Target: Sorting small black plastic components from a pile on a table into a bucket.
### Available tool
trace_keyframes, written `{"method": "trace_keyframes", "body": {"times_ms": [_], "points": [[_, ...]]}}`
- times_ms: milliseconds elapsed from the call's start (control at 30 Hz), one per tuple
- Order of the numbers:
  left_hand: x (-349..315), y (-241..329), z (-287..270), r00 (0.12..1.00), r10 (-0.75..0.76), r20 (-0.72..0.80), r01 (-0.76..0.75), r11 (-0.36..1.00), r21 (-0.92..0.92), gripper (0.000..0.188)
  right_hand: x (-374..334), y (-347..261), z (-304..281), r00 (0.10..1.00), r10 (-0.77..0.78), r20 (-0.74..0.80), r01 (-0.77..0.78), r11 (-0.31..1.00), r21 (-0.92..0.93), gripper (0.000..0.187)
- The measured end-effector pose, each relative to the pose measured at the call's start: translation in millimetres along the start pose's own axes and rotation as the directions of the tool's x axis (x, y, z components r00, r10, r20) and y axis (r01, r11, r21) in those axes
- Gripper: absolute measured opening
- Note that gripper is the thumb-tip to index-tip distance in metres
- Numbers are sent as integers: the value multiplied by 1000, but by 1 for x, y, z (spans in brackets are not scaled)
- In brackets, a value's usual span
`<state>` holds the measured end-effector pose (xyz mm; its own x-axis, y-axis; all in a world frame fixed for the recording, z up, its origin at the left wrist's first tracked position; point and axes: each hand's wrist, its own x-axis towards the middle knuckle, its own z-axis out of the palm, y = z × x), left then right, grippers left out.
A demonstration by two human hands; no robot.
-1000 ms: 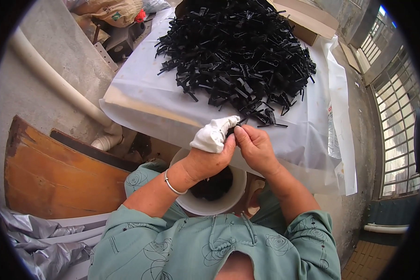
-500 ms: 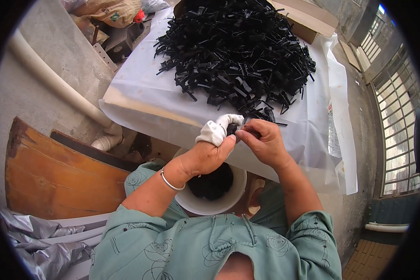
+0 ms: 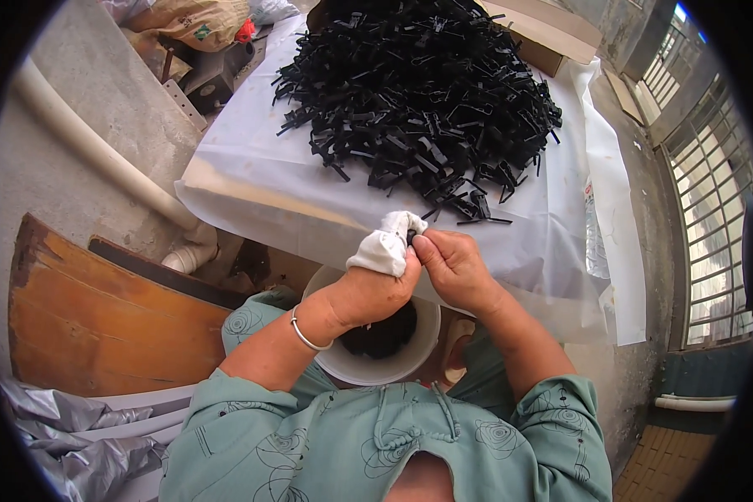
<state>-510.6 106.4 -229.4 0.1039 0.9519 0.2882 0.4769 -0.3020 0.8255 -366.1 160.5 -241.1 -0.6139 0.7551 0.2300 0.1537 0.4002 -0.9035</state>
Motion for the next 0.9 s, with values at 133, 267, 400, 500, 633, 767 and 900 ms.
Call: {"method": "trace_keyframes", "body": {"times_ms": [133, 267, 400, 500, 633, 767, 900], "points": [[0, -2, -25, 973, 109, 202, -168, 939, 302, 25, 2, -4, -32, 996, 80, 28, -63, 921, -384, 23], [6, -6, -23, 976, 159, 151, -186, 964, 189, 22, -6, 15, -68, 972, -14, -234, -184, 575, -797, 15], [10, -14, -15, 972, -182, 145, 207, 961, -183, 18, -5, 11, -74, 978, 112, -177, -209, 568, -796, 16], [13, -10, -14, 948, -254, 193, 299, 917, -263, 18, -7, 19, -75, 976, 30, -216, -189, 613, -767, 16], [14, -12, -8, 943, -251, 217, 312, 895, -318, 18, -6, 23, -78, 975, -16, -221, -172, 577, -798, 14], [14, -14, -4, 925, -300, 232, 379, 766, -520, 19, -13, 1, -80, 984, 17, -175, -136, 702, -699, 12], [14, -24, 5, 936, -249, 249, 336, 412, -847, 20, -14, -17, -38, 989, -72, -131, 52, 987, -154, 12]]}}
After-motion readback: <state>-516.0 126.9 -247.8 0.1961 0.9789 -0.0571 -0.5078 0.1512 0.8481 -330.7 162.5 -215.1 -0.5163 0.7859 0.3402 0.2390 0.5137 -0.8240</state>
